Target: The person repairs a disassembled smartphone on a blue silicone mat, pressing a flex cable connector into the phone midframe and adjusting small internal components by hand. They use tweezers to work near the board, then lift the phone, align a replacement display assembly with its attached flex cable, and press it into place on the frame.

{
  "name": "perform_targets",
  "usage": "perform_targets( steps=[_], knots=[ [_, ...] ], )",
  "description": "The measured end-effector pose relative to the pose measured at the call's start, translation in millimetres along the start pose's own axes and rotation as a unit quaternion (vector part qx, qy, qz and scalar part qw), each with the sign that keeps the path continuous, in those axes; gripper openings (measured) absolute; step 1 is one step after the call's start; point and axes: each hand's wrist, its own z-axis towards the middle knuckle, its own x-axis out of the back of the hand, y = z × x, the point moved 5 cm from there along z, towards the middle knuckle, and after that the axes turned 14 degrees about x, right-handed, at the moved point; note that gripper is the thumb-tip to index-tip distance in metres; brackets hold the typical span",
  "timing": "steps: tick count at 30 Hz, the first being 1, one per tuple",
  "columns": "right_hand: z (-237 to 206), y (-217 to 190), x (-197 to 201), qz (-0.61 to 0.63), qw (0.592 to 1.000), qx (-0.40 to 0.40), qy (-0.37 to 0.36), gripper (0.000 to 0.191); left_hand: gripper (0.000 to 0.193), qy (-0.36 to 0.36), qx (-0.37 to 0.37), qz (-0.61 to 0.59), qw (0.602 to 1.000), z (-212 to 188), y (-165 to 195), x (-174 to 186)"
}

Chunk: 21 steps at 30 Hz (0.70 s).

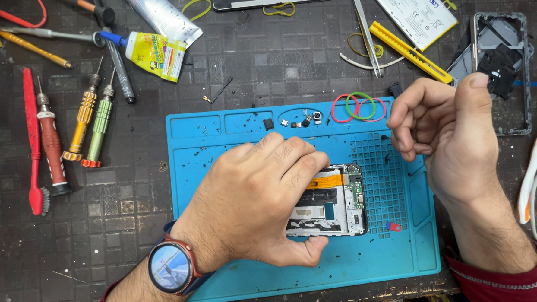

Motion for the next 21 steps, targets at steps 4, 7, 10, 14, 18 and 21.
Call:
perform_targets(
  steps=[4,7,10,14,18,21],
  knots=[
    [-0.4,1.8,1.4,-0.002,1.0,0.004,-0.002,0.092,0.073,-0.002,0.001,0.005,1.0,-0.5,-1.4,-0.5],
    [-2.1,2.7,3.6,0.003,1.0,0.003,0.003,0.092,0.073,0.001,-0.006,0.014,1.0,-0.1,-0.5,-1.1],
    [-2.9,1.9,5.8,0.001,1.0,0.005,0.004,0.093,0.073,0.004,-0.015,0.029,0.999,0.2,0.9,-2.3],
    [-2.8,0.1,0.7,-0.003,1.0,0.006,0.003,0.093,0.071,0.012,-0.028,0.036,0.999,-3.0,2.3,-1.9],
    [1.6,-3.2,-8.3,-0.054,0.998,-0.008,-0.008,0.087,0.067,0.026,-0.033,0.04,0.998,-5.6,1.2,-0.5],
    [1.2,-4.2,-19.6,-0.065,0.996,-0.041,-0.035,0.085,0.067,0.037,-0.037,0.038,0.998,-5.1,0.0,0.6]
  ],
)
